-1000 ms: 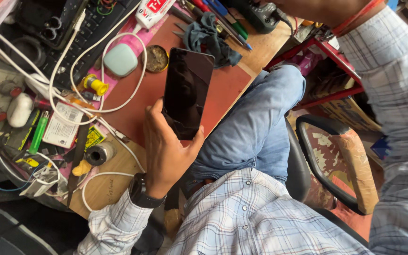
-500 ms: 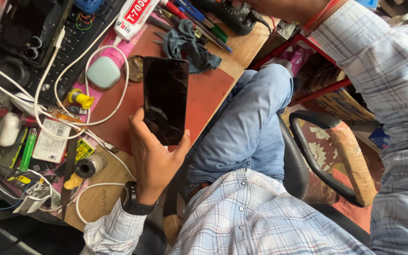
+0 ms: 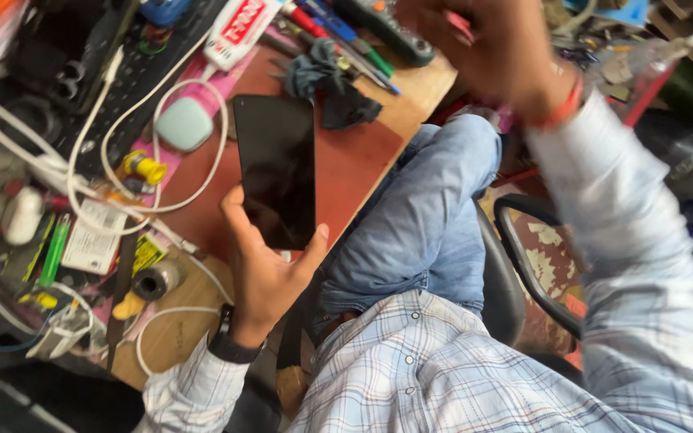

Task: The person holds a smartphone, wipes its screen with a cloth, opens the back cover to expose the battery and internal components, then uses multimeter probes to test points on the exposed board. They later work along the phone's edge with their fingers and continue manipulating the opened device on the workbench.

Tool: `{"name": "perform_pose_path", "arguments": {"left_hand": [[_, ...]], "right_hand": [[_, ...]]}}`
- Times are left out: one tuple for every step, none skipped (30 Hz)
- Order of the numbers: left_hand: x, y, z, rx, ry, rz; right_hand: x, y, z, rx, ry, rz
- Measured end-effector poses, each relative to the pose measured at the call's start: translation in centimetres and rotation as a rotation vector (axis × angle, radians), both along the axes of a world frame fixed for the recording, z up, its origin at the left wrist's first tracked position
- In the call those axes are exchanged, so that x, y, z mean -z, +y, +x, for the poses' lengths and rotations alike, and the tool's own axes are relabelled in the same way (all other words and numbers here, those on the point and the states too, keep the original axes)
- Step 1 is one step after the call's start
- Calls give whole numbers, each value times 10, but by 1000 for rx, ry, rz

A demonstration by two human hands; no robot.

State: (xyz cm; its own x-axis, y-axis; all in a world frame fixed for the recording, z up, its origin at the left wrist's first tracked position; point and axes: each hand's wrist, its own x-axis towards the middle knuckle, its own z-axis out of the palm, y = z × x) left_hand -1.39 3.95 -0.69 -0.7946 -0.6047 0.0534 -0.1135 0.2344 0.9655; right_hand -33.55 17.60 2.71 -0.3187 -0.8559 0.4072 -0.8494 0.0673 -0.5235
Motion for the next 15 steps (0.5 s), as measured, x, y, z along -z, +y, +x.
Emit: {"name": "perform_pose_path", "arguments": {"left_hand": [[0, 0, 1, 11, 60, 80], [0, 0, 1, 16, 122, 155], [0, -2, 2, 18, 185, 222], [0, -5, 3, 28, 223, 216], [1, -8, 4, 41, 258, 210], [1, -10, 5, 54, 296, 205], [3, -11, 6, 54, 341, 363], [4, -11, 7, 57, 387, 525], [5, -10, 9, 64, 435, 689], [7, -10, 10, 47, 401, 603], [9, -10, 11, 30, 366, 518], [11, -8, 13, 16, 329, 434], [13, -6, 14, 12, 345, 461], [14, -3, 14, 10, 362, 489], [16, -1, 15, 10, 378, 516]], "right_hand": [[4, 0, 24, -107, -124, -99], [10, -2, 48, -220, -252, -199], [18, -3, 74, -229, -374, -162], [26, -2, 106, -110, -345, -47], [33, -2, 133, -147, -566, 8], [40, -3, 158, -155, -674, 17], [48, -5, 179, -161, -783, 32], [54, -6, 199, -198, -1025, -22], [59, -7, 216, -225, -1266, -74], [64, -7, 229, -245, -1504, -123], [68, -8, 240, -220, -1560, -163], [71, -9, 249, -190, -1614, -202], [74, -9, 255, -157, -1666, -242], [76, -9, 262, -132, -1685, -323], [78, -10, 268, -106, -1702, -406]]}}
